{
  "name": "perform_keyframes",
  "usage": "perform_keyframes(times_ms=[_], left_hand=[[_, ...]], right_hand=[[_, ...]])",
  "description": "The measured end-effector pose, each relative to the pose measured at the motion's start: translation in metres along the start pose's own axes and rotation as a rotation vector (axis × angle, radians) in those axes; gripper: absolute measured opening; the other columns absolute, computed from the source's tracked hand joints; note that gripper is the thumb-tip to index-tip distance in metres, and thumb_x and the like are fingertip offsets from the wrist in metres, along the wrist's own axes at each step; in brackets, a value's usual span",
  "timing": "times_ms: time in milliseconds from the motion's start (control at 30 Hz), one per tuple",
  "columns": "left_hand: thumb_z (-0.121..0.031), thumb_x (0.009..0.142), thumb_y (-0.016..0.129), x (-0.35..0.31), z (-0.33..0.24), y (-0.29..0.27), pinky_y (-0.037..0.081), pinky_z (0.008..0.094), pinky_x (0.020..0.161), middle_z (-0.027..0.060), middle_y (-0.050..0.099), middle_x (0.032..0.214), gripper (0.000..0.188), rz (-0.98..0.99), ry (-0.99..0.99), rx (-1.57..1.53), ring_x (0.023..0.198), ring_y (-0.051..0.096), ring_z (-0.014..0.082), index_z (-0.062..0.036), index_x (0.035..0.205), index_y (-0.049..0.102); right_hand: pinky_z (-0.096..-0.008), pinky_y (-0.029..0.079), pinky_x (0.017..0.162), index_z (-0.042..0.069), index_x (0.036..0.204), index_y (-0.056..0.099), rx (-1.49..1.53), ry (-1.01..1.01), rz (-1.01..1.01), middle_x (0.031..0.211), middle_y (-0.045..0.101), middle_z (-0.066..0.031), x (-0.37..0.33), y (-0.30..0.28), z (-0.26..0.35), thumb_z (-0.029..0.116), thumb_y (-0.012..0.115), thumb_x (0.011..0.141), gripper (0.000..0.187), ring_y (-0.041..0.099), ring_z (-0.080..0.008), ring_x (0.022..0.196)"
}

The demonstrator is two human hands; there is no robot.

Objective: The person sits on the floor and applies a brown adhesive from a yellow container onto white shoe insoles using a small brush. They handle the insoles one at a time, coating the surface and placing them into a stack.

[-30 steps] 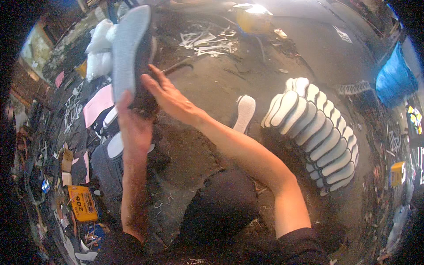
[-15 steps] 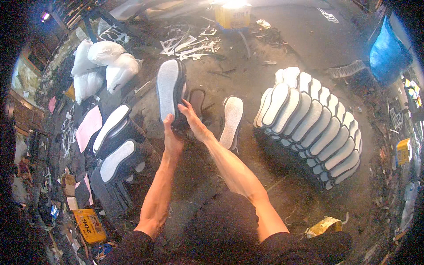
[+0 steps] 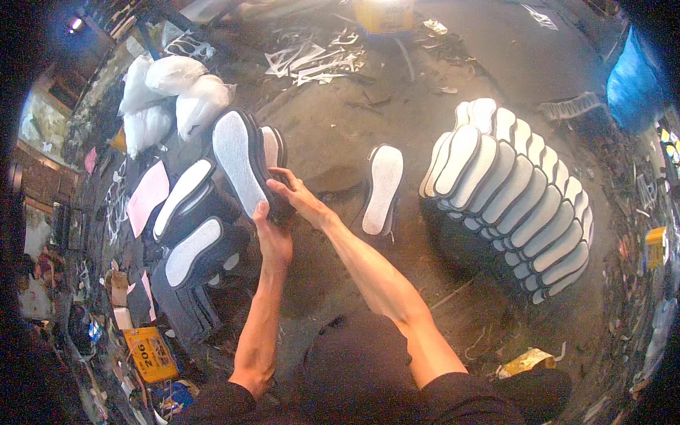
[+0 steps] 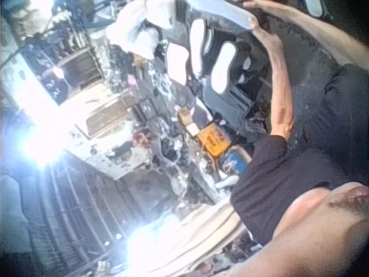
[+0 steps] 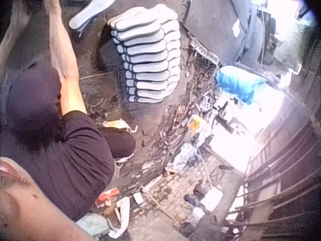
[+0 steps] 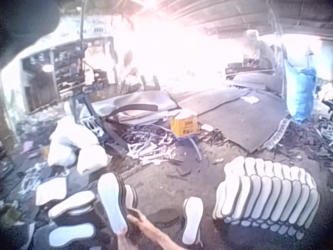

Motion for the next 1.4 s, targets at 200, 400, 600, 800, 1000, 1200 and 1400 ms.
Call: perform_keyframes(times_ms=[200, 400, 600, 800, 1000, 1200, 1400], left_hand=[[-0.047, 0.102, 0.07, -0.055, 0.008, -0.013, 0.046, 0.0446, 0.114, 0.0039, 0.064, 0.148, 0.068, 0.024, -0.075, 0.016, 0.135, 0.059, 0.0194, -0.0086, 0.157, 0.057], [-0.045, 0.101, 0.071, -0.14, 0.06, -0.043, 0.043, 0.0475, 0.123, 0.0062, 0.064, 0.151, 0.07, 0.074, -0.326, 0.048, 0.142, 0.058, 0.0262, -0.0069, 0.158, 0.056], [-0.06, 0.1, 0.071, -0.141, 0.119, -0.021, 0.043, 0.0551, 0.119, 0.0042, 0.062, 0.153, 0.075, 0.016, -0.563, 0.062, 0.143, 0.056, 0.0276, -0.0171, 0.159, 0.055], [-0.064, 0.092, 0.078, -0.083, 0.133, 0.019, 0.031, 0.0554, 0.128, 0.0083, 0.048, 0.169, 0.093, 0.045, -0.466, 0.088, 0.159, 0.04, 0.0303, -0.0156, 0.166, 0.048], [-0.062, 0.095, 0.074, -0.016, 0.148, 0.007, 0.054, 0.0432, 0.096, 0.0057, 0.072, 0.128, 0.071, 0.041, -0.456, 0.103, 0.112, 0.069, 0.022, -0.0095, 0.142, 0.066], [-0.056, 0.094, 0.075, -0.022, 0.16, -0.002, 0.053, 0.0423, 0.102, 0.0073, 0.076, 0.127, 0.063, 0.104, -0.61, 0.177, 0.115, 0.07, 0.0225, -0.0065, 0.134, 0.073], [-0.04, 0.089, 0.081, 0.035, 0.151, 0.017, 0.04, 0.0513, 0.12, 0.0144, 0.064, 0.147, 0.078, 0.145, -0.458, 0.451, 0.14, 0.057, 0.0293, -0.0083, 0.155, 0.054]], right_hand=[[-0.0439, 0.034, 0.129, 0.014, 0.173, 0.035, -0.088, -0.051, -0.119, 0.172, 0.038, -0.0132, -0.06, 0.007, -0.025, 0.071, 0.064, 0.106, 0.093, 0.039, -0.027, 0.158], [-0.0545, 0.02, 0.135, 0.014, 0.178, 0.024, -0.005, 0.033, -0.32, 0.179, 0.028, -0.0212, -0.164, 0.018, -0.082, 0.077, 0.055, 0.107, 0.099, 0.022, -0.0363, 0.169], [-0.0539, 0.019, 0.135, 0.014, 0.179, 0.021, 0.12, 0.148, -0.457, 0.182, 0.025, -0.0195, -0.195, -0.022, -0.11, 0.078, 0.053, 0.107, 0.102, 0.022, -0.0348, 0.169], [-0.0532, 0.019, 0.135, 0.014, 0.181, 0.017, 0.177, 0.199, -0.521, 0.184, 0.021, -0.0179, -0.2, -0.053, -0.12, 0.079, 0.051, 0.107, 0.104, 0.021, -0.0334, 0.169], [-0.0525, 0.018, 0.135, 0.014, 0.182, 0.013, 0.225, 0.221, -0.532, 0.186, 0.018, -0.0162, -0.196, -0.059, -0.126, 0.08, 0.049, 0.107, 0.106, 0.021, -0.0319, 0.17], [-0.0595, 0.021, 0.133, 0.013, 0.182, 0.003, 0.097, 0.269, -0.546, 0.19, 0.004, -0.0105, -0.214, -0.063, -0.127, 0.08, 0.042, 0.11, 0.106, 0.009, -0.0322, 0.174], [-0.0483, 0.051, 0.107, 0.008, 0.162, 0.056, -0.248, 0.417, -0.775, 0.155, 0.062, -0.0169, -0.242, -0.109, -0.136, 0.067, 0.048, 0.114, 0.076, 0.062, -0.0329, 0.133]])
Point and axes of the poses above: each hand's wrist, its own x-axis towards the middle knuckle, its own y-axis out of the palm, z = x × y, the point moved 8 cm from there along x, towards the middle knuckle
